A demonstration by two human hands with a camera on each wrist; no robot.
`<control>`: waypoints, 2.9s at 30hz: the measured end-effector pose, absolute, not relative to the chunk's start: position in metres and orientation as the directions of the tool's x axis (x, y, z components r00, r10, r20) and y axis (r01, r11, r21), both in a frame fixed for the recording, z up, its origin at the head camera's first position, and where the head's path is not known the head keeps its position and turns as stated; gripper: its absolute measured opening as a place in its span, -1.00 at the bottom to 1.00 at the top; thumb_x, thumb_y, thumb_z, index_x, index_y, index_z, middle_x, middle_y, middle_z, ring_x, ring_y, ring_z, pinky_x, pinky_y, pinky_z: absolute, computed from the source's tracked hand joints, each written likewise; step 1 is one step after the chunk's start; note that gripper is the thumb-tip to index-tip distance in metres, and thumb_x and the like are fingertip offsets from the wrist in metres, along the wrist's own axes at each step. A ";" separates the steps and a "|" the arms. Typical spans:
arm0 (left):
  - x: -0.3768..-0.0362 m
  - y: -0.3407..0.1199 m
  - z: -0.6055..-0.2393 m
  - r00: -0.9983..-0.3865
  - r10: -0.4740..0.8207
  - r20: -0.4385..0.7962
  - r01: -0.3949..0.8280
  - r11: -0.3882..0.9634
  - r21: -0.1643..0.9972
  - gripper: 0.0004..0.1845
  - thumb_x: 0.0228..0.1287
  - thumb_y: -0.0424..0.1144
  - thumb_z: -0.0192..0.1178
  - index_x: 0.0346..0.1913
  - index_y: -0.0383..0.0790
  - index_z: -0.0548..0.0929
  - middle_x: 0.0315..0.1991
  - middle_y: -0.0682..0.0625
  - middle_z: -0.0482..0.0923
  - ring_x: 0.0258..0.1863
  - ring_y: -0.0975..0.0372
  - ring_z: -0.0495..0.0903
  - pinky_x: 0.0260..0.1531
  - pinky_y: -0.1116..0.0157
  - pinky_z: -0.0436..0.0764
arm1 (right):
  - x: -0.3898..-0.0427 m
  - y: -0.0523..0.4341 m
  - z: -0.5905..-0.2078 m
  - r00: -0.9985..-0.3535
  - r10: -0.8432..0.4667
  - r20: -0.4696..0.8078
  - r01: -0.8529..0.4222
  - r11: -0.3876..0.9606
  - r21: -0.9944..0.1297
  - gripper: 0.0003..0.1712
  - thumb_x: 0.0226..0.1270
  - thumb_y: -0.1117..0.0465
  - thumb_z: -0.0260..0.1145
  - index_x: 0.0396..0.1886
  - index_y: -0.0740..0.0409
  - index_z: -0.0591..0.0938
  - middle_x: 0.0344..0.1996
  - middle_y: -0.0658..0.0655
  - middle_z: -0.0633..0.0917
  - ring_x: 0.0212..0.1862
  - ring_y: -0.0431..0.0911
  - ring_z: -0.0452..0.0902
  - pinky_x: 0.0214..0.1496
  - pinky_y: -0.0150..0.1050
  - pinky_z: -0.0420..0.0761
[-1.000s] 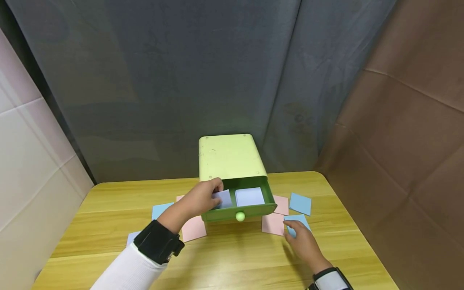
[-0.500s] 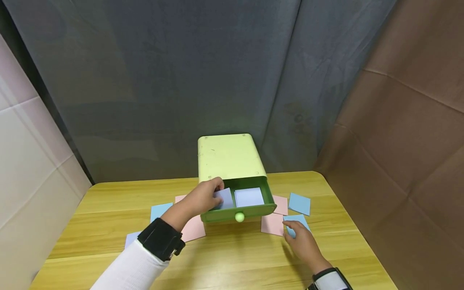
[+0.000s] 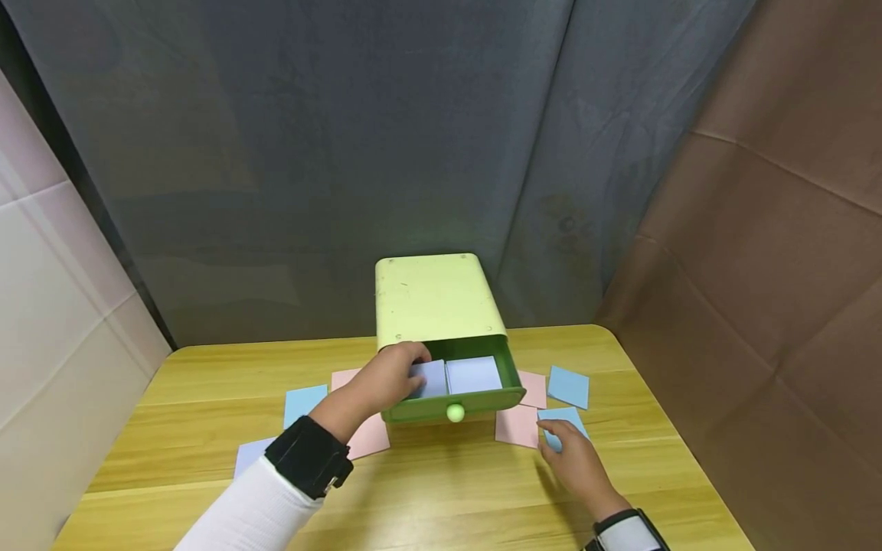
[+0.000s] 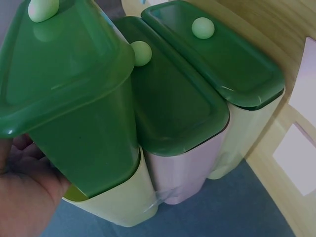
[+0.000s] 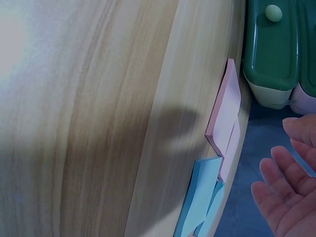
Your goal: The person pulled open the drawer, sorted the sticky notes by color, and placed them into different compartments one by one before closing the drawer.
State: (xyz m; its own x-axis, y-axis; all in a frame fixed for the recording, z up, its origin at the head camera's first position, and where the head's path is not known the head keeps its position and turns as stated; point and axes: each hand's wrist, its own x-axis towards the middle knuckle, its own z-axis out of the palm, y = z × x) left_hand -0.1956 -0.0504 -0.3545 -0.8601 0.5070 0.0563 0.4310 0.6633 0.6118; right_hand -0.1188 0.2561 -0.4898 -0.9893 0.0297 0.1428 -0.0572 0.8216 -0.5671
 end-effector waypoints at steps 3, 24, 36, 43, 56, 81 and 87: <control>-0.196 -0.051 -0.355 -0.854 0.518 0.052 0.439 0.663 0.606 -0.81 0.26 -0.42 0.25 -0.07 -0.31 0.60 -0.17 -0.06 0.59 -0.21 0.16 0.54 -0.16 0.19 0.57 | -0.118 0.257 -0.490 -0.988 0.029 0.150 -0.062 0.821 -0.567 -0.62 0.19 0.38 0.37 0.03 0.31 0.62 -0.02 0.27 0.63 0.02 0.17 0.56 0.06 0.09 0.57; -0.197 -0.049 -0.357 -0.858 0.514 0.018 0.442 0.719 0.536 -0.61 0.23 -0.37 0.30 0.11 -0.40 0.57 0.03 -0.19 0.60 0.08 0.03 0.56 0.08 0.11 0.55 | -0.119 0.260 -0.488 -0.991 0.028 0.128 -0.050 0.824 -0.565 -0.61 0.18 0.39 0.36 0.05 0.31 0.61 -0.01 0.27 0.62 0.03 0.19 0.55 0.05 0.09 0.56; -0.195 -0.050 -0.358 -0.863 0.503 0.046 0.438 0.699 0.566 -0.64 0.26 -0.36 0.28 0.10 -0.38 0.57 0.06 -0.17 0.57 0.11 0.02 0.53 0.10 0.10 0.53 | -0.119 0.258 -0.486 -0.994 0.027 0.105 -0.038 0.816 -0.577 -0.59 0.20 0.39 0.35 0.08 0.31 0.60 0.01 0.26 0.62 0.04 0.17 0.55 0.05 0.09 0.57; -0.194 -0.054 -0.356 -0.880 0.467 0.090 0.425 0.686 0.591 -0.67 0.29 -0.36 0.25 0.10 -0.34 0.58 0.08 -0.16 0.58 0.16 0.01 0.51 0.14 0.09 0.50 | -0.122 0.258 -0.486 -0.994 0.022 0.104 -0.042 0.816 -0.576 -0.59 0.20 0.38 0.35 0.08 0.31 0.60 0.01 0.26 0.62 0.05 0.17 0.54 0.06 0.09 0.56; -0.192 -0.085 -0.355 -0.926 0.364 0.097 0.335 0.680 0.652 -0.63 0.28 -0.35 0.26 0.14 -0.30 0.58 0.09 -0.13 0.56 0.15 0.00 0.51 0.12 0.05 0.52 | -0.127 0.256 -0.489 -0.996 0.013 0.094 -0.044 0.816 -0.576 -0.61 0.22 0.39 0.32 0.08 0.30 0.60 0.02 0.26 0.61 0.05 0.17 0.54 0.06 0.09 0.57; -0.204 -0.179 -0.386 -0.991 0.125 0.046 0.124 0.735 0.667 -0.63 0.31 -0.40 0.18 0.14 -0.46 0.51 0.08 -0.34 0.52 0.13 -0.18 0.46 0.09 -0.07 0.52 | -0.126 0.250 -0.495 -0.992 -0.046 0.115 -0.103 0.821 -0.561 -0.62 0.18 0.40 0.37 0.03 0.31 0.62 -0.04 0.26 0.63 0.02 0.17 0.56 0.06 0.08 0.57; -0.202 -0.202 -0.403 -0.996 0.091 0.002 0.071 0.760 0.646 -0.63 0.28 -0.41 0.20 0.11 -0.50 0.50 0.05 -0.39 0.51 0.10 -0.22 0.46 0.06 -0.09 0.53 | -0.127 0.248 -0.495 -0.993 -0.055 0.102 -0.103 0.830 -0.549 -0.62 0.17 0.41 0.37 0.03 0.30 0.61 -0.05 0.27 0.63 0.01 0.17 0.56 0.05 0.08 0.57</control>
State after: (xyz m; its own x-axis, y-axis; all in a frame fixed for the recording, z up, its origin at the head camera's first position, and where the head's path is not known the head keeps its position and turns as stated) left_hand -0.2016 -0.2018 -0.4028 -0.9958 0.0915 0.0023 0.0713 0.7596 0.6465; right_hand -0.1274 0.2480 -0.4950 -0.9932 -0.0553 0.1020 -0.1025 0.8297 -0.5488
